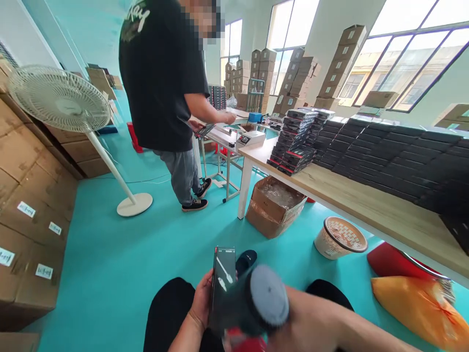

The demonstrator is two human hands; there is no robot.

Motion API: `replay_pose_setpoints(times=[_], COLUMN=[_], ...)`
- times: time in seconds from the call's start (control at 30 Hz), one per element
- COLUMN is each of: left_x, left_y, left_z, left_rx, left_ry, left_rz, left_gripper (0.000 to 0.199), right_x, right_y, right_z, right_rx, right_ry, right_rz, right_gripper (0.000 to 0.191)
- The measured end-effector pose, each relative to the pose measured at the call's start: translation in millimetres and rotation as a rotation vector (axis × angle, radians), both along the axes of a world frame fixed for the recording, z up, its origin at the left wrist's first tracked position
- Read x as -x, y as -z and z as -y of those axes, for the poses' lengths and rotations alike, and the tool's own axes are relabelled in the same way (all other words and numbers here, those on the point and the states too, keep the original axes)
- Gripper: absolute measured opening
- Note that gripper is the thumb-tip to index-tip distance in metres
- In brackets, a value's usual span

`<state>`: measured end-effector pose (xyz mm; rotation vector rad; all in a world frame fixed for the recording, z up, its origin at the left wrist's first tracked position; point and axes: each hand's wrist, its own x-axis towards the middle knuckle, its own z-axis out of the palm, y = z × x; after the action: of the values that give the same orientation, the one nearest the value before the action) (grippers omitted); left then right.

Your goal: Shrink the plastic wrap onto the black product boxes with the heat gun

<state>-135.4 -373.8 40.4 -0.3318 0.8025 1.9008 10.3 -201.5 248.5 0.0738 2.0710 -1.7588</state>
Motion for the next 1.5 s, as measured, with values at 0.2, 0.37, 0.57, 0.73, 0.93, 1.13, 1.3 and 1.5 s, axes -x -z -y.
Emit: replay_pose_setpoints(times=[0.2, 0.37, 0.57, 0.73, 0.93, 1.13, 1.3, 1.5], left_x=[0, -1, 3, 9, 26, 29, 26, 24], left_y=[-3.0, -10.2, -2.1, 5.3, 20.5, 23.0, 15.6, 10.5], left_z=[-1, -2, -5, -7, -12, -11, -11, -9], left_rx=[0.029, -0.003, -0.034, -0.005, 0.182, 0.192, 0.166, 0.14], left_ry=[0.022, 0.021, -0.031, -0.132, -0.416, -0.506, -0.467, -0.46], left_rz=[0.026, 0.01, 0.024, 0.019, 0.066, 0.127, 0.095, 0.086], left_gripper=[0.038, 0.043, 0.042, 0.041, 0.024, 0.018, 0.019, 0.014], right_x=[14, 18, -38, -64, -80, -82, -63, -45], right_y=[7.7, 20.2, 47.3, 70.4, 91.0, 104.0, 83.7, 67.6], right_z=[-11, -42, -32, -16, -4, 3, -2, -6], right_rx=[0.067, 0.068, 0.136, 0.237, 0.415, 0.495, 0.477, 0.384], right_ry=[0.433, 0.56, 0.284, 0.483, 0.532, 0.744, 0.61, 0.656], right_rz=[0.09, 0.108, 0.325, 0.251, 0.307, 0.152, 0.121, 0.187], right_gripper=[0.014, 0.022, 0.011, 0.017, 0.033, 0.034, 0.028, 0.028])
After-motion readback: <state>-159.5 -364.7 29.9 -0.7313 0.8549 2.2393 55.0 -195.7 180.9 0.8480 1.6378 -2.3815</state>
